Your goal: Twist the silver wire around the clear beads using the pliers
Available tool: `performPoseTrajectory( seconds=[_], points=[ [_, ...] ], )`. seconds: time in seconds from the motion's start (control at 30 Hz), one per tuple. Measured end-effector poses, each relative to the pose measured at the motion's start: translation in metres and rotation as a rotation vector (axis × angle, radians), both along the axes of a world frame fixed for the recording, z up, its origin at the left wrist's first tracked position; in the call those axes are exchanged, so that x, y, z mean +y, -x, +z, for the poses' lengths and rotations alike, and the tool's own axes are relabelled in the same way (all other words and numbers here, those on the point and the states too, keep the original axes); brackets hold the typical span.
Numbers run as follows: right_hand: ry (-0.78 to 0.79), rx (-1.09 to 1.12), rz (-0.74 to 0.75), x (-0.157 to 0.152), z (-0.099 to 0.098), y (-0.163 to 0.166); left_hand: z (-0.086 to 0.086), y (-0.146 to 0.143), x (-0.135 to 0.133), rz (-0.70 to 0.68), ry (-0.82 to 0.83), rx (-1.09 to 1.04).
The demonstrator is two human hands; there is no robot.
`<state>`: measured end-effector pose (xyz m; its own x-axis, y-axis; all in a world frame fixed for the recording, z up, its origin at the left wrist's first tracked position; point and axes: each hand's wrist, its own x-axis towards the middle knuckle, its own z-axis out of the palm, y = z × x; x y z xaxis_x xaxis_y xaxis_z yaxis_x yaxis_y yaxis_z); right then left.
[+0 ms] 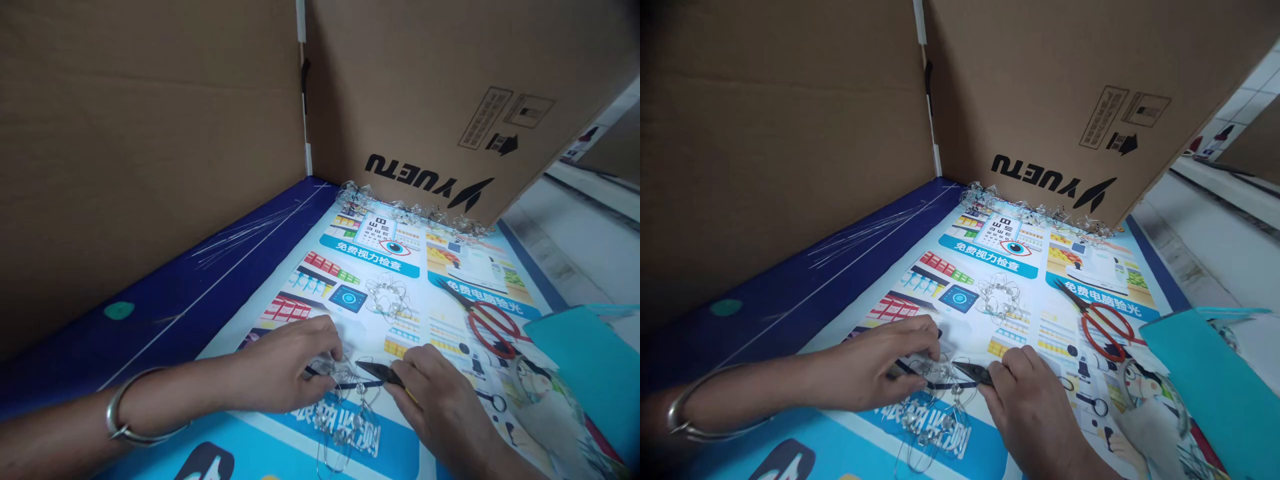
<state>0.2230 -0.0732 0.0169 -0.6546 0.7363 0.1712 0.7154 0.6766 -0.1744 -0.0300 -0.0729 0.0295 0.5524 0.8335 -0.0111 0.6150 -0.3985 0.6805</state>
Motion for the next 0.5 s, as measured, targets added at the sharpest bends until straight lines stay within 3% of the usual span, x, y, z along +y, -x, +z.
performPoseTrajectory(
  seconds=[0.2,0.5],
  points=[
    [0.026,0.060,0.063,-0.004,-0.002,0.006,-0.015,-0.002,-0.010,0.064,-0.044,0.031],
    [0.033,0.053,0.072,-0.008,-0.001,0.005,-0.013,-0.009,-0.016,0.050,-0.103,0.121]
  ],
)
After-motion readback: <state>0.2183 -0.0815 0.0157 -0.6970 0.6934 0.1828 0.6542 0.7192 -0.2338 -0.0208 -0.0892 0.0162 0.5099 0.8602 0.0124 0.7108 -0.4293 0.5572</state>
